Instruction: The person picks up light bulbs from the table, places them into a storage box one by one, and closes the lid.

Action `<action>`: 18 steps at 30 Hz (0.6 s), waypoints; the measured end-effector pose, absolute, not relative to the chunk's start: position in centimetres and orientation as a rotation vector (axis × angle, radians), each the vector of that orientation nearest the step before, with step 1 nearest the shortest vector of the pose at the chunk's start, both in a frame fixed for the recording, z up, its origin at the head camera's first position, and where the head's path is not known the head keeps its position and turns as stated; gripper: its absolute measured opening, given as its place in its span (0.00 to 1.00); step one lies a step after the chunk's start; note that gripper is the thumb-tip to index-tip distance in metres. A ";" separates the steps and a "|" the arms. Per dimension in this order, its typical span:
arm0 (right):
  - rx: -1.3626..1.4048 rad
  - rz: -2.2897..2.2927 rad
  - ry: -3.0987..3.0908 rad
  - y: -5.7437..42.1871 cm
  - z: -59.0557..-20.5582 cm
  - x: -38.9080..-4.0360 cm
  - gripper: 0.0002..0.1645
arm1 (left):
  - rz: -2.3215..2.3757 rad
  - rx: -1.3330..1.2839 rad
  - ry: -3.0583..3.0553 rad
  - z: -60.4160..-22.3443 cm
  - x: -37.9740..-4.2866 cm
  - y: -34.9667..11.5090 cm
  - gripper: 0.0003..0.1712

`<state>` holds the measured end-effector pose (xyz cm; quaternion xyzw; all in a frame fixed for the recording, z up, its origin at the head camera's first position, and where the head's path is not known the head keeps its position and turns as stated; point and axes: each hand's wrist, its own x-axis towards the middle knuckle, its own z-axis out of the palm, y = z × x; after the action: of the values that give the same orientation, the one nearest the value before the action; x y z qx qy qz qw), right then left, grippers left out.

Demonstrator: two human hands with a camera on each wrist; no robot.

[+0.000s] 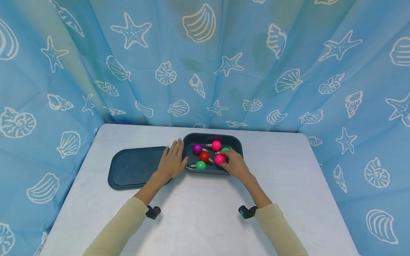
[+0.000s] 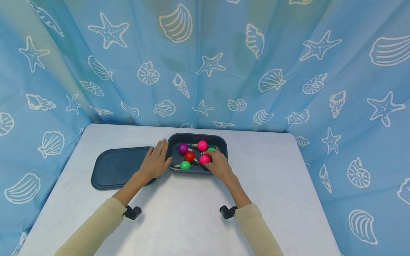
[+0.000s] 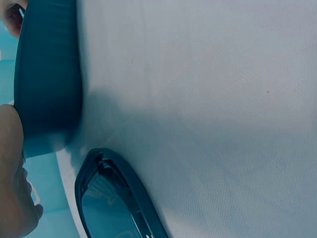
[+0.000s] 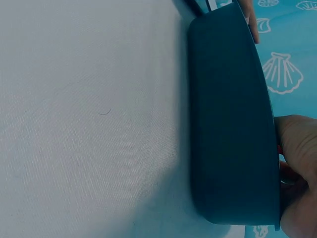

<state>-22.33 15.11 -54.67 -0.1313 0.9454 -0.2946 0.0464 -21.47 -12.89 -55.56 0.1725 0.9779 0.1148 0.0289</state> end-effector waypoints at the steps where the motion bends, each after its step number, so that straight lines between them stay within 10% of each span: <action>1: -0.395 -0.892 2.885 15.1 -54.6 -22.3 0.25 | 0.354 0.531 3.015 -55.6 -21.5 -12.9 0.41; 18: -0.410 -0.844 2.886 15.0 -54.9 -22.3 0.27 | 0.329 0.540 3.029 -55.3 -21.3 -12.9 0.41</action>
<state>-22.35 15.02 -54.85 -0.1348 0.9497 -0.2777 0.0535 -21.35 -12.86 -55.31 0.1746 0.9786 0.1063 0.0236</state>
